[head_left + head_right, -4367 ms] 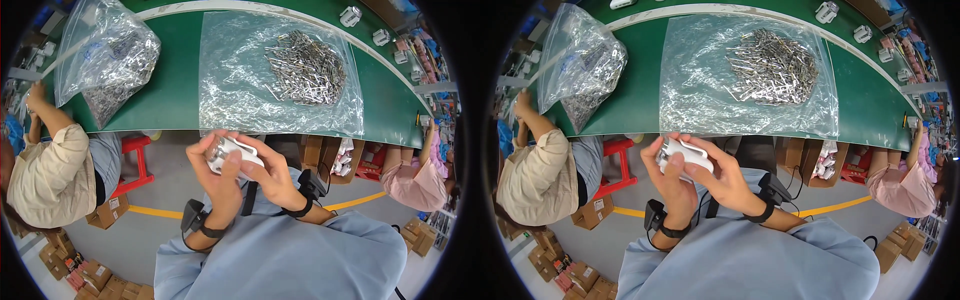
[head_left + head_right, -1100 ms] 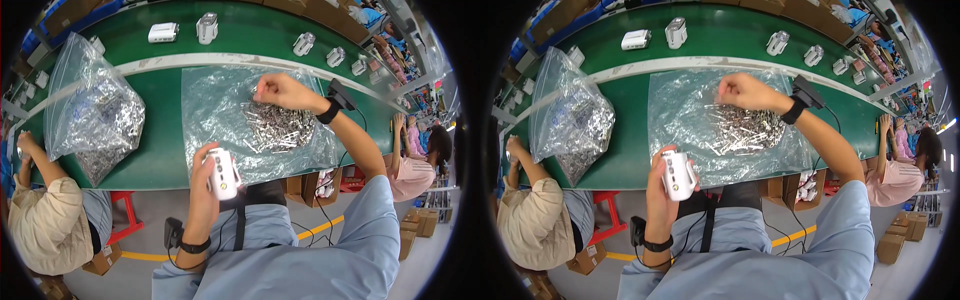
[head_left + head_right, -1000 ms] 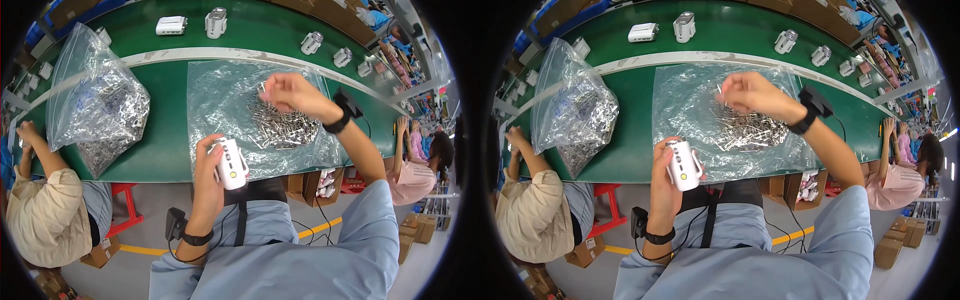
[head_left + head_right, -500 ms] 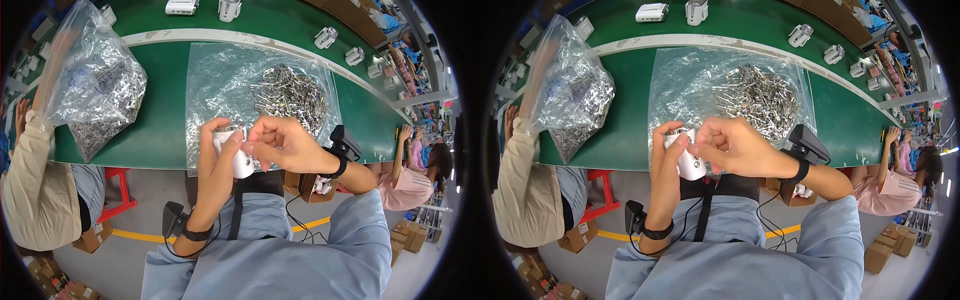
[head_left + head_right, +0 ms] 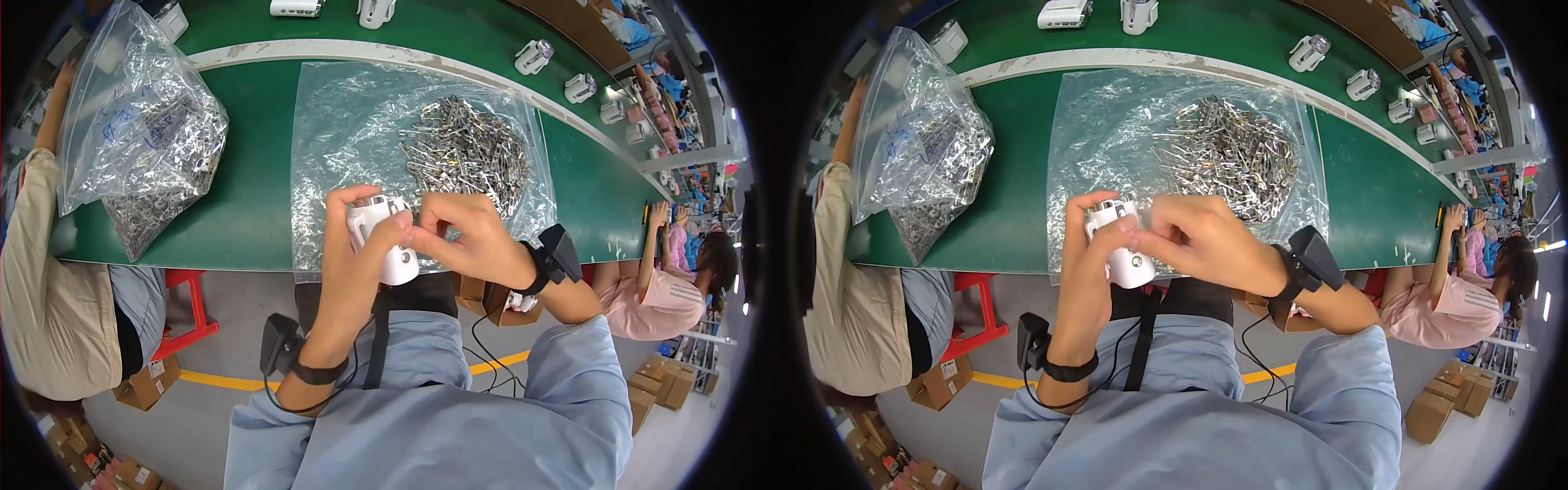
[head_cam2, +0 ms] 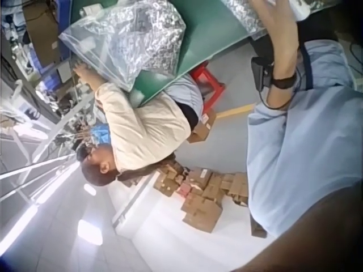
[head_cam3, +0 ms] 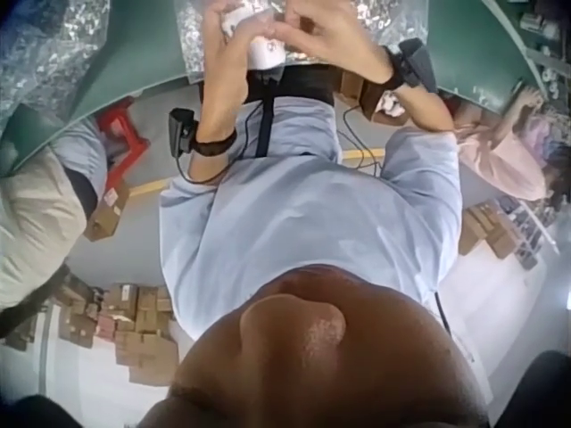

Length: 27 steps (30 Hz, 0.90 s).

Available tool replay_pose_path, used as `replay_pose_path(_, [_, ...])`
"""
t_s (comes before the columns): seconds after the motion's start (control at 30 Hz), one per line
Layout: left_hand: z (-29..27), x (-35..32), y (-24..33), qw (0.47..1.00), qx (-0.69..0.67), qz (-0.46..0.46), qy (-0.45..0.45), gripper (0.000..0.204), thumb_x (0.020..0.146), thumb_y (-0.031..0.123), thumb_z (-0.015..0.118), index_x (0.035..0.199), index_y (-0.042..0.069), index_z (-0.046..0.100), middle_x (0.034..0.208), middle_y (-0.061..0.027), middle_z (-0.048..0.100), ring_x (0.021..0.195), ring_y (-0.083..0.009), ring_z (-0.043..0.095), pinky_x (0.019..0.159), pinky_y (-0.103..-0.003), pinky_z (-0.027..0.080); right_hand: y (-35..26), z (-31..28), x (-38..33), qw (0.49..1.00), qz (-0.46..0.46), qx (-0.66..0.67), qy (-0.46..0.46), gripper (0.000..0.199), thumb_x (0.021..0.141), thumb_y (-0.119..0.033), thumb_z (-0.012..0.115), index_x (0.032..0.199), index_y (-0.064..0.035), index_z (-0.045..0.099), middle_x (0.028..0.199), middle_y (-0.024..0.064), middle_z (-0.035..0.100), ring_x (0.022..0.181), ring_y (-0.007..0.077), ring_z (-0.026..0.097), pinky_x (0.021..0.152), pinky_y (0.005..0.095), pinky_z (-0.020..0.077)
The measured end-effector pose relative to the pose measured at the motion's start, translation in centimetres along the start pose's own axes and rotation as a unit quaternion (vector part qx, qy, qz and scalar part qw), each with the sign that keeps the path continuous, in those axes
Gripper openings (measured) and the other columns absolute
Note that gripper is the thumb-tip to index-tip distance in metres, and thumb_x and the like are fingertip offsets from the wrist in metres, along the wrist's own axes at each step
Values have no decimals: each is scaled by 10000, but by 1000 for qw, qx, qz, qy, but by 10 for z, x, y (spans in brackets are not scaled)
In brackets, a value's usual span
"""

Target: The person picks up a white device from the conveyor belt, inserts a metal clip from a plastic bag into a slot on the device, and presses it into place. After repeating this for a second clip on the same device, the person places the unit back onto the conveyor belt.

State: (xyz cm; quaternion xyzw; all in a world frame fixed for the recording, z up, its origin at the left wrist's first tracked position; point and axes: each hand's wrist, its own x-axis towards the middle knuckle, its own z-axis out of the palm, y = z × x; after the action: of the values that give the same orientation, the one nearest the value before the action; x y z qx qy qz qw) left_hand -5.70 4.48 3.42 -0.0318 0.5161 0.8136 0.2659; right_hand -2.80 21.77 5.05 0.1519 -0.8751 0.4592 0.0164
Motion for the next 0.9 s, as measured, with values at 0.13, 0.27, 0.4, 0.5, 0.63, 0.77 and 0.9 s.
replay_pose_path(0.13, [-2,4,0,995,-87,-56,-13,419,862,147,684,1201,62,452,1022,-80,558,881,-125,586,701,-270,497,-2,-4,-3,983,-68,-168,-9,203,852,-72,725,742,-21,563,669,55,569,558,116,564,503,262,434])
replay_pose_path(0.27, [3,-1,-2,992,-118,-44,9,421,858,131,682,1202,66,448,1007,-73,560,870,-124,590,690,-272,498,-11,1,1,970,-104,-215,50,196,846,-61,734,748,-20,569,640,36,537,538,107,541,519,253,452])
replay_pose_path(0.4, [7,-6,-5,995,-102,16,11,424,879,154,682,1218,64,444,1056,-81,547,910,-120,577,728,-273,488,-10,3,-6,991,92,97,21,130,845,-40,735,840,-17,607,709,33,555,611,89,559,569,236,473])
replay_pose_path(0.5, [5,-6,-13,995,-74,63,15,431,900,178,677,1239,60,439,1117,-94,524,976,-121,554,790,-273,468,-18,8,-10,972,98,155,150,167,854,-24,725,976,1,615,837,38,591,747,76,583,645,234,495])
replay_pose_path(0.63, [6,-9,-18,992,-24,118,25,442,934,209,658,1278,54,427,1200,-109,476,1100,-138,498,907,-279,417,-28,11,-20,987,111,84,78,240,865,8,700,1080,15,593,951,50,588,843,84,587,718,241,506])
replay_pose_path(0.77, [12,-13,-23,985,21,166,44,433,958,215,629,1299,46,423,1229,-115,446,1182,-169,448,988,-302,368,-29,20,-20,974,134,131,130,201,883,20,674,1068,21,595,983,47,576,855,82,584,748,243,504])
replay_pose_path(0.9, [17,-6,-26,972,75,213,63,394,975,203,589,1294,31,435,1230,-124,439,1203,-202,441,1018,-332,353,-20,35,-25,951,126,190,211,180,896,29,656,1065,21,595,1006,47,562,875,84,578,777,243,494])
